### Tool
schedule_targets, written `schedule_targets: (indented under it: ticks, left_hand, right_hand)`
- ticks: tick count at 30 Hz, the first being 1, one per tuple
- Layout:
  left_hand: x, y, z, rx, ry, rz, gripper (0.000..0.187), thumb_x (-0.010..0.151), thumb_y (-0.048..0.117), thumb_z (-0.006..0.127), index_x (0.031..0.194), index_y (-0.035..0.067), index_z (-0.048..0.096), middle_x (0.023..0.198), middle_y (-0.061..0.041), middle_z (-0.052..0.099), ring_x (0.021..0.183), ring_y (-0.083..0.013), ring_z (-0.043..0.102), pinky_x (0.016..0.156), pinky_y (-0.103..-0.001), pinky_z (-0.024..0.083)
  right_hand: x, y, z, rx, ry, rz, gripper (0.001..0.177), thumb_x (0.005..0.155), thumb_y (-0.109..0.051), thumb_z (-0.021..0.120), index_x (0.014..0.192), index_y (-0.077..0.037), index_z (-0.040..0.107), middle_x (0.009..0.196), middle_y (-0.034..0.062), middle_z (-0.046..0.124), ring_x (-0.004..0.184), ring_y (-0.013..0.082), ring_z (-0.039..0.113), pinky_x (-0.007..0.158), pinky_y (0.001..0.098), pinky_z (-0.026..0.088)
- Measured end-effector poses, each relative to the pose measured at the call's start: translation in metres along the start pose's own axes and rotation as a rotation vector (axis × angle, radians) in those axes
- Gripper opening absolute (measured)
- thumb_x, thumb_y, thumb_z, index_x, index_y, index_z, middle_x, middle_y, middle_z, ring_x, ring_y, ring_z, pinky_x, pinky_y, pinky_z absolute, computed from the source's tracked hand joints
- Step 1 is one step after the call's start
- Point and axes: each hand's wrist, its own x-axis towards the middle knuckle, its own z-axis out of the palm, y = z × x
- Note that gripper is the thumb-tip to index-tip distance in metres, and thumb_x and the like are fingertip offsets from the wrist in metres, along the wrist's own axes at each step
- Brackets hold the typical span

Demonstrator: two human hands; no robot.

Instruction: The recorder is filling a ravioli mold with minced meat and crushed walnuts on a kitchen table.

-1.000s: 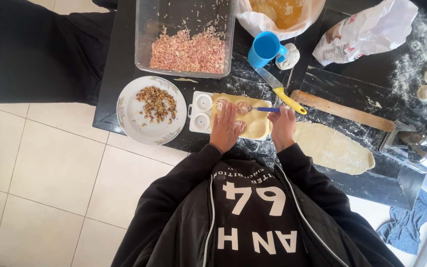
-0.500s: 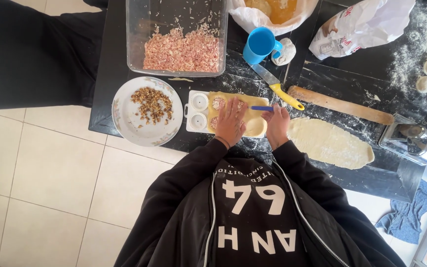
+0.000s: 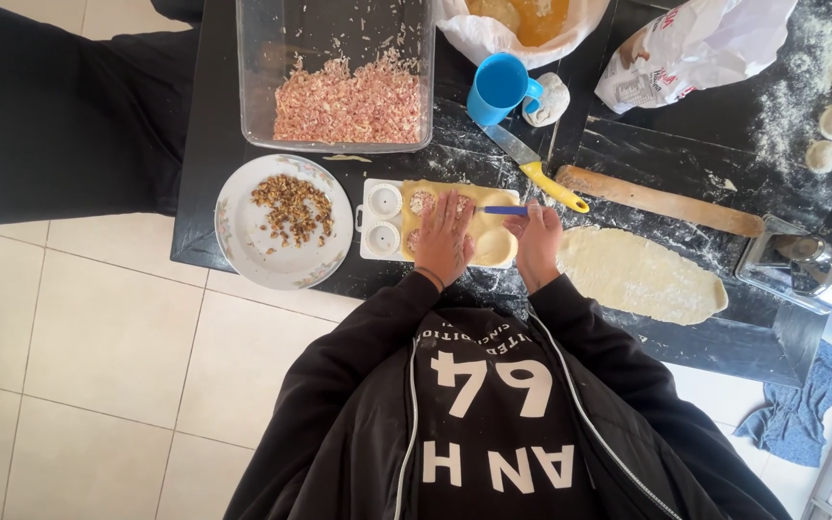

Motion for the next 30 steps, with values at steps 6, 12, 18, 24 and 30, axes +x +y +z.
schedule_targets:
  ticks: [6,12,18,24,30]
  left_hand:
    - [-0.001,-0.002,0.003,0.015,-0.002,-0.012,0.075,0.097,0.034,0.047,0.165,0.013,0.026,0.17,-0.021,0.024,0.159,-0.0373,0.021,0.127,-0.057,0.012]
    - [0.0,-0.003,0.003,0.022,-0.022,-0.006,0.075,0.098,0.034,0.044,0.166,0.012,0.024,0.171,-0.021,0.022,0.159,-0.0379,0.019,0.128,-0.057,0.01]
    - [0.0,-0.005,0.007,0.107,-0.051,0.003,0.073,0.099,0.035,0.042,0.166,0.011,0.023,0.171,-0.02,0.021,0.16,-0.0368,0.019,0.128,-0.057,0.011]
    - [0.003,-0.01,0.008,0.041,-0.054,0.035,0.074,0.099,0.037,0.045,0.165,0.013,0.024,0.171,-0.021,0.019,0.159,-0.0401,0.018,0.126,-0.061,0.012]
    - [0.007,-0.011,0.002,-0.077,-0.082,-0.008,0.073,0.097,0.037,0.049,0.163,0.016,0.028,0.17,-0.02,0.021,0.156,-0.0445,0.019,0.121,-0.069,0.014]
  right_hand:
    - [-0.012,-0.015,0.015,-0.135,0.028,-0.068,0.019,0.109,-0.017,0.05,0.096,-0.004,0.048,0.092,0.0137,0.065,0.072,0.0181,0.069,0.07,0.035,0.064]
    - [-0.017,-0.022,0.016,-0.191,0.034,-0.116,0.018,0.109,-0.015,0.05,0.096,-0.003,0.049,0.094,0.014,0.066,0.074,0.0184,0.071,0.069,0.0342,0.066]
    - [-0.023,-0.034,0.012,-0.289,-0.011,-0.27,0.017,0.11,-0.014,0.048,0.098,-0.002,0.047,0.095,0.0161,0.067,0.075,0.019,0.075,0.069,0.0325,0.068]
    - [-0.038,-0.035,0.005,-0.334,-0.041,-0.344,0.016,0.111,-0.013,0.048,0.101,-0.001,0.045,0.097,0.016,0.066,0.077,0.0196,0.074,0.07,0.0324,0.066]
    - [-0.045,-0.039,-0.012,-0.318,-0.035,-0.3,0.013,0.108,-0.011,0.048,0.104,0.001,0.05,0.098,0.0176,0.069,0.082,0.025,0.077,0.073,0.0349,0.069]
